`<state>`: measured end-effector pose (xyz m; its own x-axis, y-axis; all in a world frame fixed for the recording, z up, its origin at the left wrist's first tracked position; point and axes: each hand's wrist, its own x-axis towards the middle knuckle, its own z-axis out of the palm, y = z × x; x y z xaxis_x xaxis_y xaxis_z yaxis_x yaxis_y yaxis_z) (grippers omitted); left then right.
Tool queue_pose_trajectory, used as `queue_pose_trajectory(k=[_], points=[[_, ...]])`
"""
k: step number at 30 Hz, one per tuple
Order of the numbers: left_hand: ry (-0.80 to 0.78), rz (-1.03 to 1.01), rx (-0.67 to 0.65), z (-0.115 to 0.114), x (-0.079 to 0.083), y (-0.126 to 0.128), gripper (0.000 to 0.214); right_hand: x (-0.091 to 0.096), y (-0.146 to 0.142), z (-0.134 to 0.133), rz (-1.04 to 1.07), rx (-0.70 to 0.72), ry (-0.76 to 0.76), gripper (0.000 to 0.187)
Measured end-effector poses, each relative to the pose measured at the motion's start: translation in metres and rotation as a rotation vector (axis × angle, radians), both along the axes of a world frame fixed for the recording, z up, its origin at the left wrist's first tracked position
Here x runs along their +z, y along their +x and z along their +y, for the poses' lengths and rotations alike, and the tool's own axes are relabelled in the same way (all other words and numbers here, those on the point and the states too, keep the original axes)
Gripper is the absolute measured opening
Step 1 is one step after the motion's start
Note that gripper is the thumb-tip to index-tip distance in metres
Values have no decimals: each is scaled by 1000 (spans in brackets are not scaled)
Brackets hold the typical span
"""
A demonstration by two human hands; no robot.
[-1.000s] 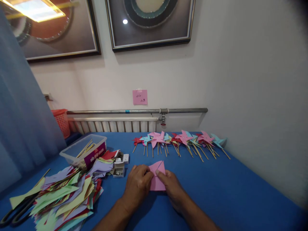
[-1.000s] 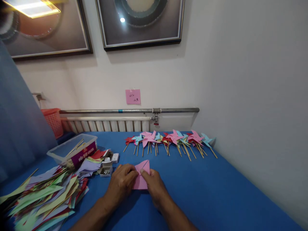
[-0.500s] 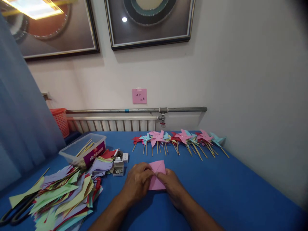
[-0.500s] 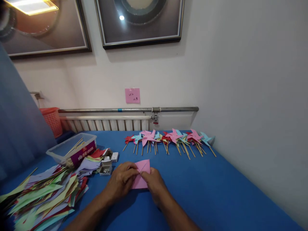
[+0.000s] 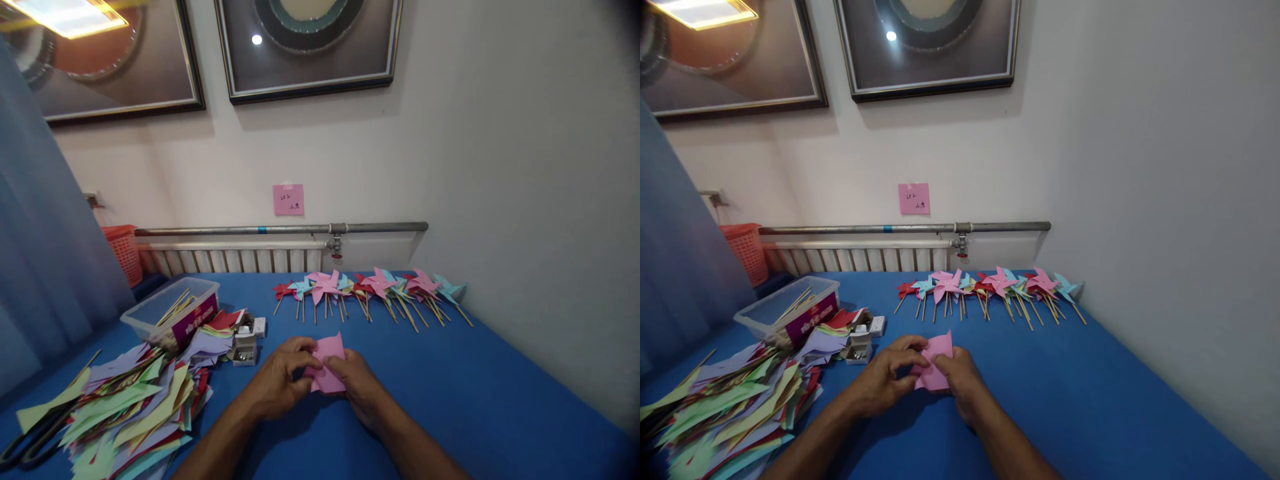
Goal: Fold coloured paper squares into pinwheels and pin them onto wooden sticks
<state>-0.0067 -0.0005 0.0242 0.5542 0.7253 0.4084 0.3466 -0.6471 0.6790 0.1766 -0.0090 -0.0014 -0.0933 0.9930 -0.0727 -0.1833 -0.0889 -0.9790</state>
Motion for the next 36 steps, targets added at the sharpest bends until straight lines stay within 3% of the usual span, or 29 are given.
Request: queue_pose_trajectory(k=[6,12,18,23,36], points=[[-148,-104,16,1,-3,7,16,6,-4,-2,-14,19,-22,24],[-132,-224,112,5,-14,15,11,2,-6,0,-9,2,-50,26],[-88,-291,213,5,-17,19,9,-5,-8,6,9,49,-9,21],[-66,-259,296,3,-17,21,11,-5,-10,5,23,23,4,31],[-108,-204,385,4,-24,23,19,1,-8,1,-83,5,91,28]])
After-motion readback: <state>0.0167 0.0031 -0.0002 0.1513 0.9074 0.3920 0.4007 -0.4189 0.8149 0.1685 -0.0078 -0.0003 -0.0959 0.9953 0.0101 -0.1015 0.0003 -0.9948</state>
